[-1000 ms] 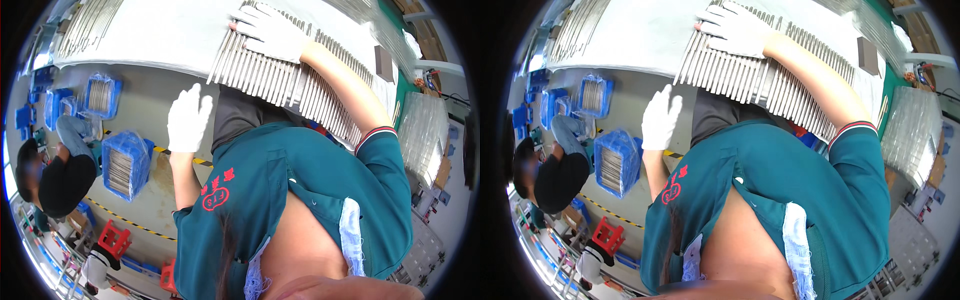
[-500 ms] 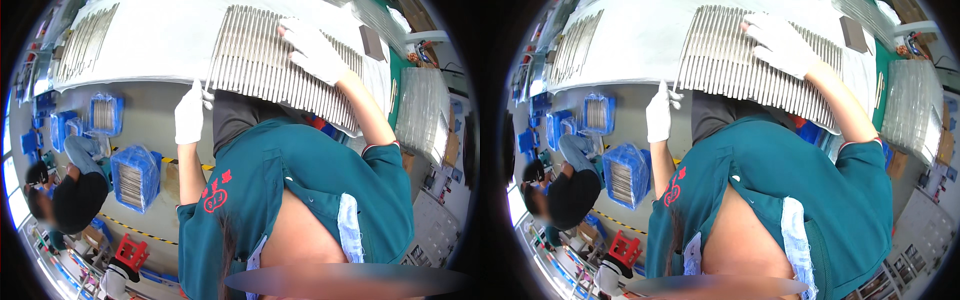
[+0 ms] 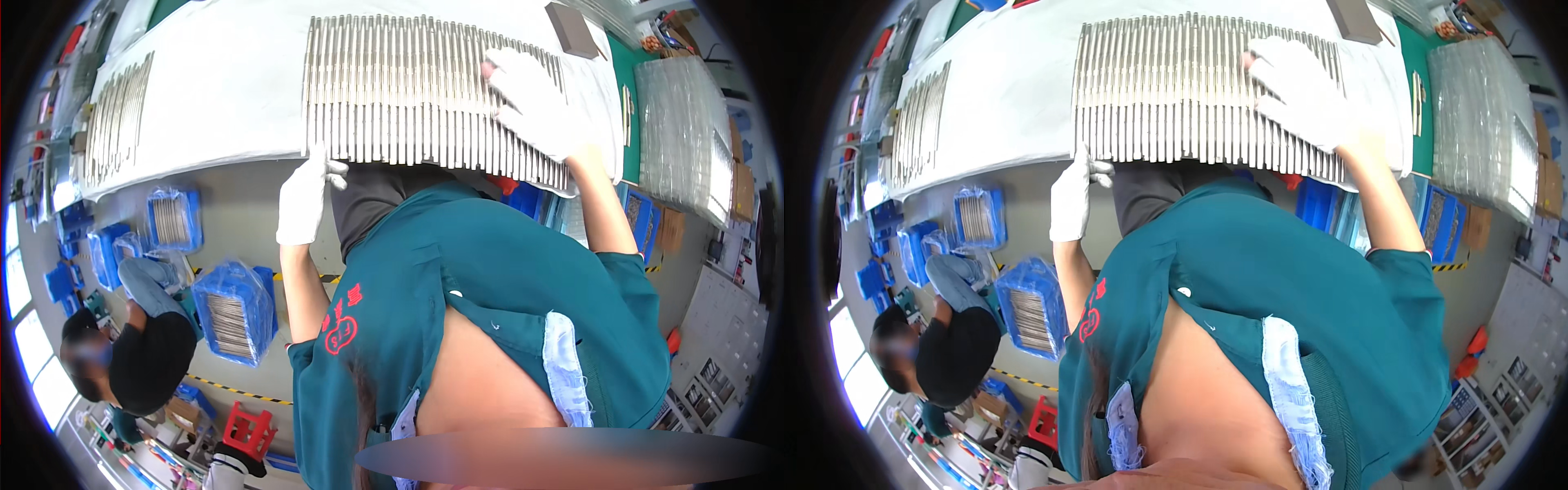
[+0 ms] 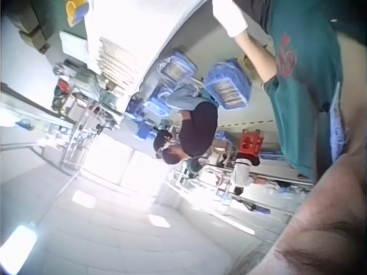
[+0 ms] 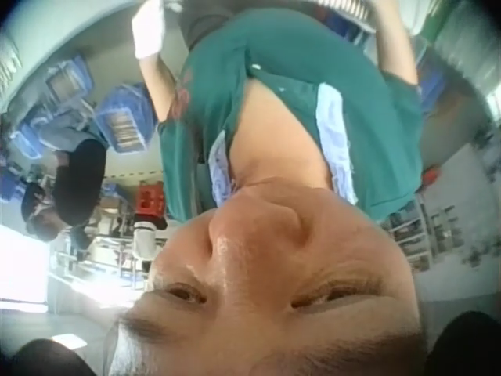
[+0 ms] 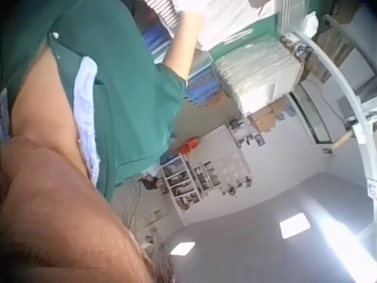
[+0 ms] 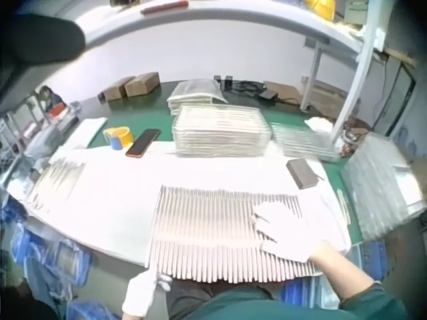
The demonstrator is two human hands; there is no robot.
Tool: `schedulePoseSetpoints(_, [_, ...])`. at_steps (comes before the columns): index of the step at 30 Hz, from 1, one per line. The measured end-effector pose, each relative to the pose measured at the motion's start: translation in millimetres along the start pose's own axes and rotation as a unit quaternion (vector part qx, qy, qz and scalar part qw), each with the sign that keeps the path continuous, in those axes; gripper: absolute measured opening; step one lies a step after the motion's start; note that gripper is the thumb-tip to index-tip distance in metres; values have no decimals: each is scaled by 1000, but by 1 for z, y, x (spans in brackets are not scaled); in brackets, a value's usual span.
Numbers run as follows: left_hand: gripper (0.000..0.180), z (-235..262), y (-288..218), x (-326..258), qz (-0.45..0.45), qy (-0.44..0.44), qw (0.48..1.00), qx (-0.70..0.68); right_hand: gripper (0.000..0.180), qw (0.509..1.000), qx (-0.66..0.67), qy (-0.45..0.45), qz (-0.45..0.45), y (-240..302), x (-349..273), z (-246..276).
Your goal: Inspecting, polishing with a block, and sorting thin metal rods into trays on a workbench.
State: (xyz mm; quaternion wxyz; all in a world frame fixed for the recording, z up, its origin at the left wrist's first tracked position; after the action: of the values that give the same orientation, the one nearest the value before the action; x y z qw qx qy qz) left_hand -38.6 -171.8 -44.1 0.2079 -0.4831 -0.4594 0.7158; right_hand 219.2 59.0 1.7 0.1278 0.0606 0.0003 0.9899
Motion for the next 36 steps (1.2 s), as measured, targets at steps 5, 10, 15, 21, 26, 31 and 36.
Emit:
schedulePoseSetpoints(5, [33,-5,-2,-4,7,40,999,5,50,999,-8,4,49,5,2,-14])
schedulePoseSetpoints(10, [31,-34,-11,-13,12,212,965,152,54,994,31,10,100,32,4,-4])
schedulePoseSetpoints(15, [32,-67,-2,-6,-5,250,967,57,46,937,336,-86,46,8,34,-4])
schedulePoseSetpoints(21, [32,-79,-5,-7,72,226,971,-9,44,695,691,-153,-127,-82,125,-43])
schedulePoseSetpoints(26, [32,-58,10,-21,108,183,977,-17,52,518,837,-127,-119,-81,170,-46])
schedulePoseSetpoints(31, [38,-22,5,-30,50,55,997,33,52,498,867,-6,14,-82,170,-51])
schedulePoseSetpoints(36, [41,43,-12,-22,27,-86,995,47,51,494,868,-45,-7,-72,161,-43])
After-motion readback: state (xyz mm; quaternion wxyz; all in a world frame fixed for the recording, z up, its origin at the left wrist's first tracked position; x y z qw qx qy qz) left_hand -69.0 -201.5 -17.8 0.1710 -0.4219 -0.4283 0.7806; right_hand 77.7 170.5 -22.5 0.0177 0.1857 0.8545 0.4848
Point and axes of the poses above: each hand's wrist, its own x-axis towards the middle knuckle, its own z-axis out of the back of the hand, y = z × x, the point moved 1 cm from there along x, towards the middle knuckle, and after that the axes turned 11 degrees about z, right-handed, at the moved point
